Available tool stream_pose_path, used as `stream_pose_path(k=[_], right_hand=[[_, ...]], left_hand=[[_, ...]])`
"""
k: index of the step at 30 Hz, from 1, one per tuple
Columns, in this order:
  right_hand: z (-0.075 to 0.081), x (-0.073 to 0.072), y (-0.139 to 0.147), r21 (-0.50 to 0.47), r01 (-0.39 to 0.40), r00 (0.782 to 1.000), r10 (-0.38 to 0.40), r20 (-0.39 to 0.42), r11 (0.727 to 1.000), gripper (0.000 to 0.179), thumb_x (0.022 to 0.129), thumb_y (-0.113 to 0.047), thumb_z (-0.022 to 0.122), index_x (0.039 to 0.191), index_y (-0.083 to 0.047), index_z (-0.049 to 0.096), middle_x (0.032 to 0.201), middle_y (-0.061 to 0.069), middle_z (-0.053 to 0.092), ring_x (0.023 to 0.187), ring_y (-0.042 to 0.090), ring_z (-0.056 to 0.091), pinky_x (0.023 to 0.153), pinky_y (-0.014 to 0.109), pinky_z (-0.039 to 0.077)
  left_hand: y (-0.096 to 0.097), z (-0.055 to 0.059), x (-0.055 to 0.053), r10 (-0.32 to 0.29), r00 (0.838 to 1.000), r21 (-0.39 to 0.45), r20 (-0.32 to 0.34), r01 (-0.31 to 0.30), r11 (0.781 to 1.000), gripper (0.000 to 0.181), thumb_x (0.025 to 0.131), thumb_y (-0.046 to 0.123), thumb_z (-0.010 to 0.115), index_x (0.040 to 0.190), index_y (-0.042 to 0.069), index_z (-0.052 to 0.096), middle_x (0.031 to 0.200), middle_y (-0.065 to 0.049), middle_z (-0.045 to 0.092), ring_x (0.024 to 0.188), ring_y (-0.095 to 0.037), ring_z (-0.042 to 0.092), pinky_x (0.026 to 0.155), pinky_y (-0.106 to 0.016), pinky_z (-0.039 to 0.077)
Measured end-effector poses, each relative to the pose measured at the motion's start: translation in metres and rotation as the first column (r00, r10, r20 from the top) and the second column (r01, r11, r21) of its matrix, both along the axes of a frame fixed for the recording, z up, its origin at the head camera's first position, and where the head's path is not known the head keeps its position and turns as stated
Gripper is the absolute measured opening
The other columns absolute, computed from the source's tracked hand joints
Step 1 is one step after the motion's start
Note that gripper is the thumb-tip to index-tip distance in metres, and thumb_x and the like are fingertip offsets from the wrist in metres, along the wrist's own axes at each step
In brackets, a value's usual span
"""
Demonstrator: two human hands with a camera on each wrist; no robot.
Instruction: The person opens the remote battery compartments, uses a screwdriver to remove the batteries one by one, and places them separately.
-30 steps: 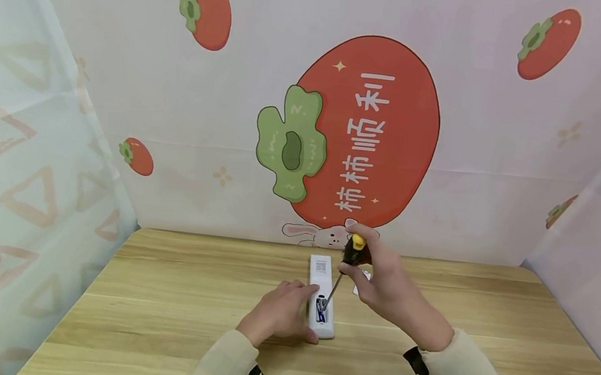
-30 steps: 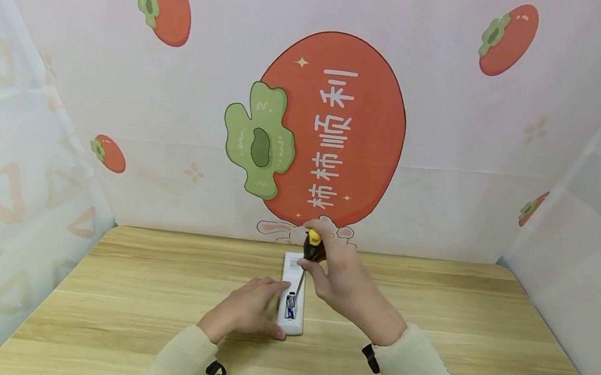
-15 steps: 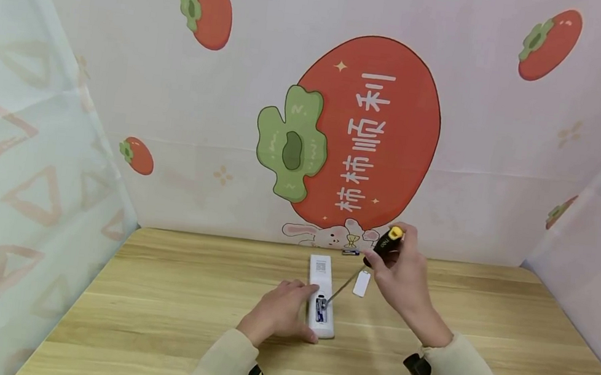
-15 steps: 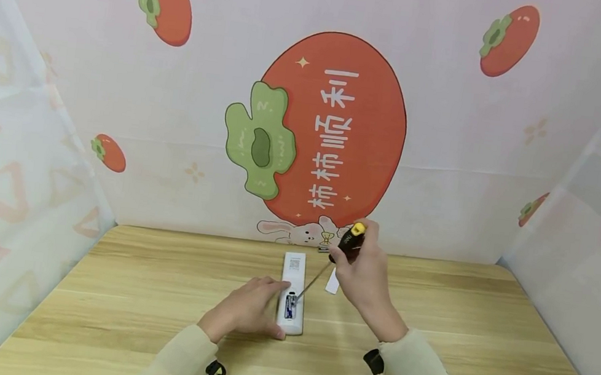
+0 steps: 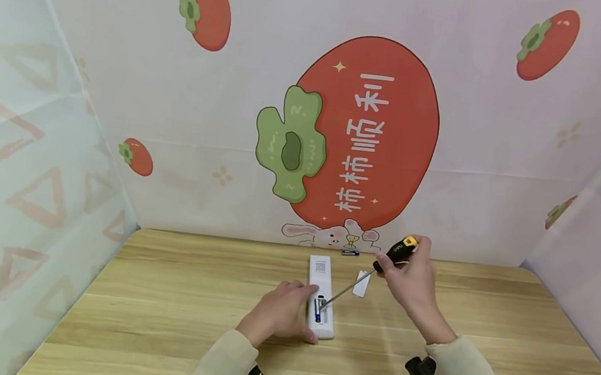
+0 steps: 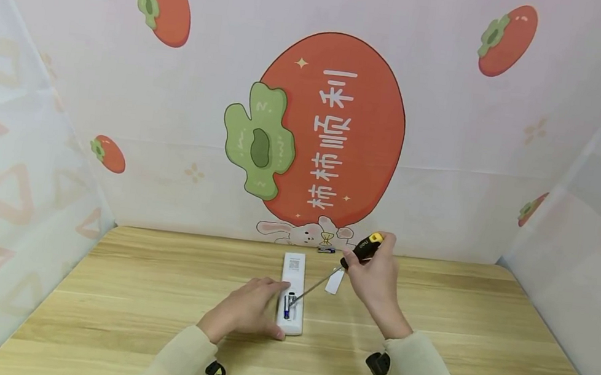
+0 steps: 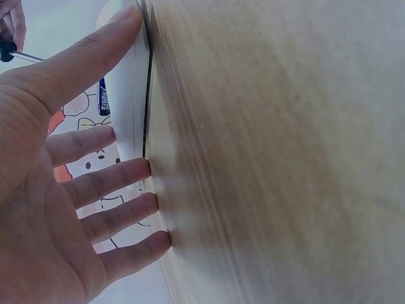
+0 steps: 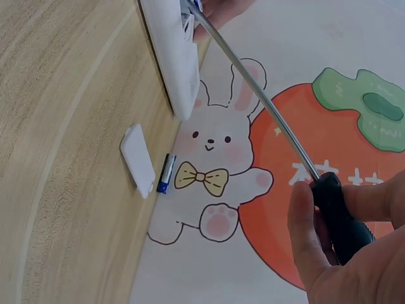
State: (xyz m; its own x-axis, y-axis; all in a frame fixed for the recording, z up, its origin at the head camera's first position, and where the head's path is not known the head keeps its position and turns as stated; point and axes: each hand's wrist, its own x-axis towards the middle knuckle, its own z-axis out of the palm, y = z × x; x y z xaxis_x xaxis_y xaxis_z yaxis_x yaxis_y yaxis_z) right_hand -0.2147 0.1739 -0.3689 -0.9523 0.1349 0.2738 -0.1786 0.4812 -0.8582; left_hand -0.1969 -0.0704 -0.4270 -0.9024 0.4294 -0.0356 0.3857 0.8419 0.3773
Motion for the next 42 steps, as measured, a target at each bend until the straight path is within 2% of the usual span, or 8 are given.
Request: stream_pose_path(k=[8, 15, 21, 32, 42], right_hand=[[-0.0006, -0.0007, 0.0024, -0.008, 0.020, 0.999, -0.020, 0.030, 1.000, 0.058, 0.095, -0.010, 0.071, 0.135, 0.003, 0.031, 0.101, 0.028, 0.066, 0.078, 0.036, 0.074, 0.057, 0.022, 0.055], [-0.0012, -0.0009, 0.0044, -0.013, 0.032, 0.998, -0.031, 0.046, 0.999, 0.058, 0.096, -0.012, 0.071, 0.135, 0.002, 0.031, 0.099, 0.027, 0.068, 0.072, 0.027, 0.075, 0.057, 0.023, 0.055], [-0.0006, -0.0005, 0.0052, -0.008, 0.034, 0.998, -0.034, 0.056, 0.999, 0.059, 0.096, -0.014, 0.071, 0.135, 0.001, 0.030, 0.101, 0.027, 0.068, 0.072, 0.025, 0.075, 0.059, 0.022, 0.055], [0.0000, -0.0006, 0.0058, -0.041, 0.033, 0.998, -0.030, 0.064, 0.999, 0.059, 0.097, -0.013, 0.070, 0.137, 0.002, 0.029, 0.104, 0.028, 0.066, 0.077, 0.033, 0.075, 0.060, 0.022, 0.055], [0.0007, -0.0006, 0.0048, -0.085, 0.042, 0.997, -0.036, 0.070, 0.995, 0.059, 0.096, -0.012, 0.070, 0.137, 0.003, 0.030, 0.104, 0.027, 0.064, 0.075, 0.028, 0.075, 0.061, 0.025, 0.059]], left_hand=[[-0.0001, 0.0001, 0.0006, 0.007, 1.000, 0.009, 0.011, -0.007, 1.000, 0.097, 0.066, 0.048, 0.094, 0.146, 0.011, 0.055, 0.133, -0.010, 0.061, 0.121, -0.029, 0.055, 0.098, -0.047, 0.050], [-0.0002, -0.0003, 0.0001, 0.015, 1.000, 0.011, 0.020, -0.016, 1.000, 0.096, 0.066, 0.049, 0.094, 0.146, 0.011, 0.055, 0.134, -0.010, 0.060, 0.123, -0.030, 0.054, 0.100, -0.048, 0.049], [-0.0007, -0.0004, 0.0003, 0.011, 1.000, 0.010, 0.019, -0.011, 1.000, 0.096, 0.066, 0.049, 0.094, 0.146, 0.012, 0.055, 0.134, -0.010, 0.060, 0.123, -0.030, 0.054, 0.099, -0.048, 0.049], [-0.0016, -0.0020, 0.0001, -0.003, 1.000, 0.000, 0.001, 0.003, 1.000, 0.096, 0.067, 0.051, 0.093, 0.146, 0.011, 0.055, 0.135, -0.010, 0.060, 0.122, -0.030, 0.055, 0.099, -0.047, 0.050], [-0.0019, -0.0031, -0.0003, 0.006, 1.000, 0.003, 0.006, -0.006, 1.000, 0.097, 0.067, 0.050, 0.093, 0.147, 0.012, 0.054, 0.135, -0.010, 0.059, 0.123, -0.030, 0.054, 0.099, -0.047, 0.050]])
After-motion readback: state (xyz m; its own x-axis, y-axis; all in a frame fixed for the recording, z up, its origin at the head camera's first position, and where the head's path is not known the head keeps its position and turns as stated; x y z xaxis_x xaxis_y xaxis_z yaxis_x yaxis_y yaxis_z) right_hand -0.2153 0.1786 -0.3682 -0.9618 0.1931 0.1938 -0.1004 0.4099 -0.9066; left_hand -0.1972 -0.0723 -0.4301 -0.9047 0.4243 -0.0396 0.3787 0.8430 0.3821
